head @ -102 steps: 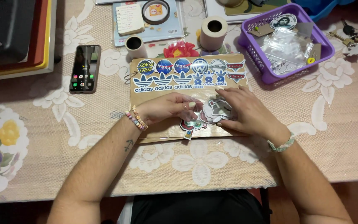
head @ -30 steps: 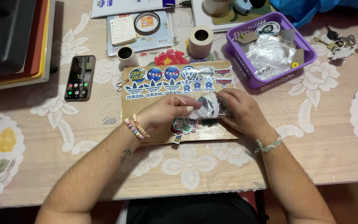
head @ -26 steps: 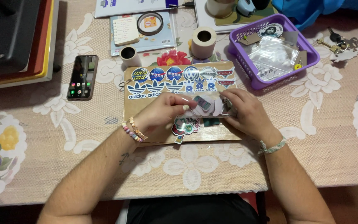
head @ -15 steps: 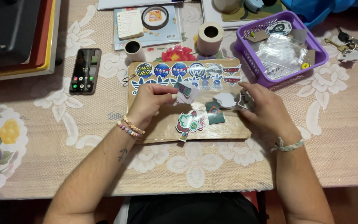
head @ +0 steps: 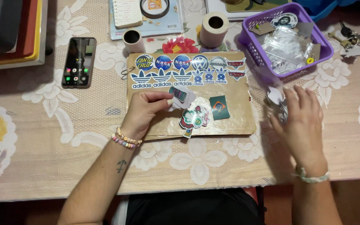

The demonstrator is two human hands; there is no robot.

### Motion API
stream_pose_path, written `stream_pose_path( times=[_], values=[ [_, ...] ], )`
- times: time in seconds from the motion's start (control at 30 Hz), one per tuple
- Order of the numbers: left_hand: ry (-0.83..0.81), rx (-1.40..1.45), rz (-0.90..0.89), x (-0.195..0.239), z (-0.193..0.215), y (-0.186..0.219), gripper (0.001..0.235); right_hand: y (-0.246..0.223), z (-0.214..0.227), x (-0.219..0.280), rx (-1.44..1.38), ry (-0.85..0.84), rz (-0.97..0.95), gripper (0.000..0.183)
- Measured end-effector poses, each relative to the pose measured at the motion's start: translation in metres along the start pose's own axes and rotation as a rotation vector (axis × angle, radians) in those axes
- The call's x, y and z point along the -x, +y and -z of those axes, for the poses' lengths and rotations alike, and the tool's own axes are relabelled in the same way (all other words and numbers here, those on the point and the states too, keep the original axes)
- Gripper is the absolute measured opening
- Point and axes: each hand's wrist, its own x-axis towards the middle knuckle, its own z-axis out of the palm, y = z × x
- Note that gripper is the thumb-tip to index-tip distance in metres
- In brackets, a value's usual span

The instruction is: Sorting through a collection of stickers and organizing them on a board.

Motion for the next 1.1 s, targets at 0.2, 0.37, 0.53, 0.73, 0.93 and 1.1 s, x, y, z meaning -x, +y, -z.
stream_pose_path(
  times=[0.2, 0.37, 0.53, 0.73, 0.93, 1.1],
  values=[
    [0.008, 0.016, -0.038, 0.006, 0.0, -0.015, 0.028, -0.07, -0.041, -0.035, -0.209, -0.118, 0.175, 0.045],
    [0.01, 0.097, -0.074, 0.021, -0.004, -0.01, 0.031, -0.109, -0.038, -0.062, -0.825, -0.157, 0.052, 0.037],
    [-0.075, 0.072, -0.039, 0.026, -0.014, -0.024, 0.034, -0.129, -0.069, -0.062, -1.208, -0.323, -0.186, 0.056],
    [-0.088, -0.108, -0.264, 0.02, -0.012, -0.041, 0.03, -0.121, -0.094, -0.06, -1.153, -0.265, -0.171, 0.048],
    [-0.171, -0.116, -0.381, 0.022, -0.013, -0.025, 0.073, -0.125, -0.09, -0.048, -1.521, -0.326, -0.207, 0.047],
    [-0.267, 0.171, -0.16, 0.026, -0.026, -0.027, 0.041, -0.138, -0.085, -0.048, -1.464, -0.207, -0.115, 0.058]
  ],
)
